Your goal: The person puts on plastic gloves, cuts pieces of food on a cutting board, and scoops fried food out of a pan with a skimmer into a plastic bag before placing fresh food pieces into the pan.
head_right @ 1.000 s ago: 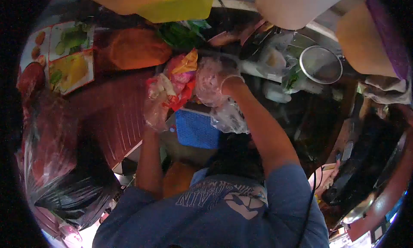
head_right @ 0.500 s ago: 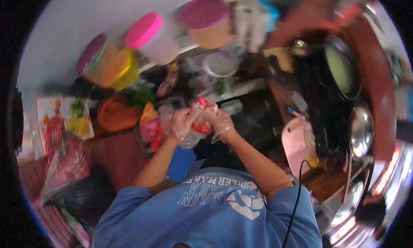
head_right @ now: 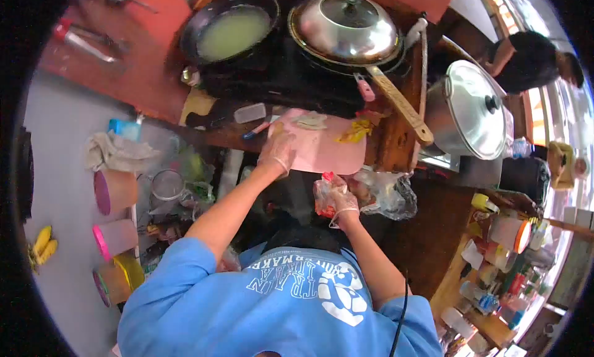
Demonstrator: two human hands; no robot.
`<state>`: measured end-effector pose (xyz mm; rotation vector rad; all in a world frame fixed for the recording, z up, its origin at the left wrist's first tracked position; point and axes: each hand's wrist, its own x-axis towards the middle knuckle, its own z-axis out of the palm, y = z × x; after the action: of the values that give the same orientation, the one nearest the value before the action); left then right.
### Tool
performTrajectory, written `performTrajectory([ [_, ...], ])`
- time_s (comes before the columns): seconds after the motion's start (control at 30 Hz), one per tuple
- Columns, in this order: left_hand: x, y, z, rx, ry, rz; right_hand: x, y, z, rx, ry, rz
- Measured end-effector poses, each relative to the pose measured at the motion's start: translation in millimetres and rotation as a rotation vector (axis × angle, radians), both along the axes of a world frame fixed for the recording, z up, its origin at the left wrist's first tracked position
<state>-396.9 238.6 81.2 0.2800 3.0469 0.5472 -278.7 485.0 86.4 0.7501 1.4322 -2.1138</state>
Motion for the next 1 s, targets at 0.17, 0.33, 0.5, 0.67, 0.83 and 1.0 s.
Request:
performTrajectory([
  [0.17,-75.4,57.0,-27.5,-0.271,0.032,-0.026,19.7,43.9,-17.5,0.197,-0.170,-0.015],
  [0.33,-87.1,73.1,-23.2,-0.189,-0.108,-0.009,20.5,56.7,-19.9,0.102,-0.178,-0.050],
  [0.5,-89.5,72.4,-60.1,-0.249,-0.078,-0.215,16.4,62.7,-33.4,0.068,-0.120,-0.028],
  [0.67,-89.5,78.4,-46.6,-0.273,-0.228,-0.166,-9.4,51.5,-37.0,0.021,-0.153,-0.013],
  [0.83,-70.0,73.5,-12.8,-0.096,-0.198,-0.125,-42.4,22.9,-14.3,-0.004,-0.098,-0.027],
  [1.0,-53.1,55.4,-99.8,-0.220,0.099,-0.135,-61.4,4.4,-44.3,-0.205,-0.141,-0.100],
])
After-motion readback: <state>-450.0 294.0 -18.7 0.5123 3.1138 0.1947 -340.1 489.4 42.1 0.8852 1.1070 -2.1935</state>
